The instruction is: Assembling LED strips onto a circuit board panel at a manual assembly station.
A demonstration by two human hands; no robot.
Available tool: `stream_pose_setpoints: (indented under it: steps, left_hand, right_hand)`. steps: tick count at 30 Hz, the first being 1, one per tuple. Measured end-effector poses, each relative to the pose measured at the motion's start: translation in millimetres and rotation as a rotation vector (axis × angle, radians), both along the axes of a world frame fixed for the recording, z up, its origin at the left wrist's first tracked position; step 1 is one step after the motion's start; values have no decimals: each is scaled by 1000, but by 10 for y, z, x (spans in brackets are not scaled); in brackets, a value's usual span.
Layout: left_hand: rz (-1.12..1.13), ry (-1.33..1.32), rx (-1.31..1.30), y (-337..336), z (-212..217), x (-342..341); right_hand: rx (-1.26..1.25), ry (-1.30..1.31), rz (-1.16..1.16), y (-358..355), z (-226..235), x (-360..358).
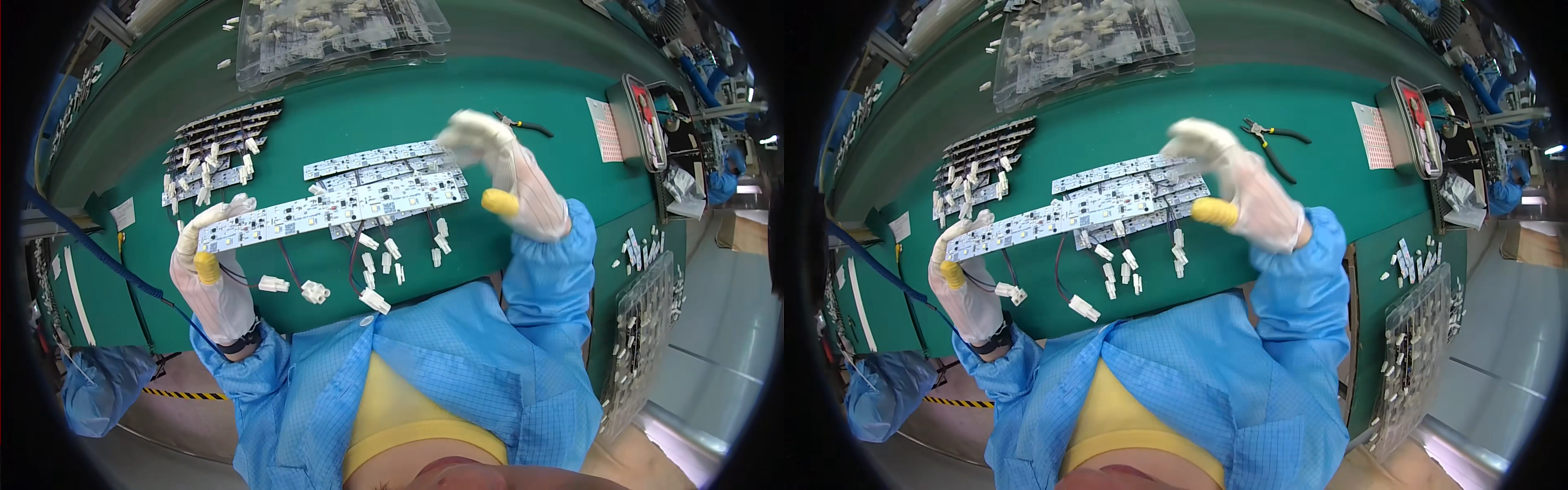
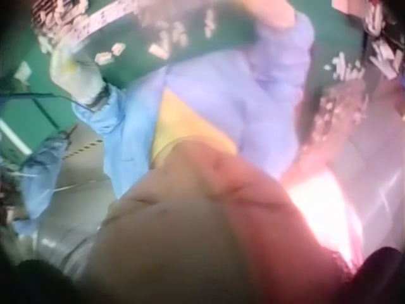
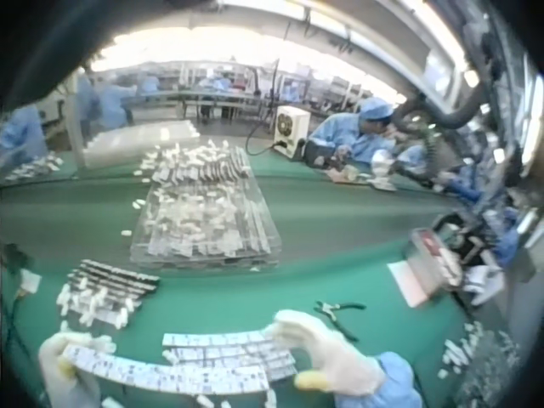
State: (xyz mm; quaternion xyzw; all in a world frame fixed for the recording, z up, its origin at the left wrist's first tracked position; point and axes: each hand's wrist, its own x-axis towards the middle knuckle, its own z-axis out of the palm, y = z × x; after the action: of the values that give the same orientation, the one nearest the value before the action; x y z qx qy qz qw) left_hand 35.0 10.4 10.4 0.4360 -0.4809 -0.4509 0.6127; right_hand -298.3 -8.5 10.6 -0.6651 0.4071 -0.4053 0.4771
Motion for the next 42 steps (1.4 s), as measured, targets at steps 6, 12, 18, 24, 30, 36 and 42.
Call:
stream_pose_setpoints:
  steps: [6,12,18,24,30,36,42]
  left_hand:
    - [-46,-4,40,-49,-60,-15]
    - [-54,-68,44,-65,-65,-99]
    - [-61,-103,36,-49,-51,-149]
    - [-46,-114,21,-26,66,-299]
    - [-142,-299,0,-42,87,-250]
    - [-205,-222,-20,-37,-39,-91]
    - [-101,-857,-143,11,316,-219]
  right_hand:
    - [-304,1404,-636,-64,-783,-1056]
    - [-256,525,-453,21,-566,-777]
    - [-375,576,-135,195,160,-213]
    - [-460,679,-145,233,216,-250]
    - [-449,596,-96,221,246,-291]
    - [-508,673,-56,231,141,-274]
    - [-543,650,-63,214,33,-280]
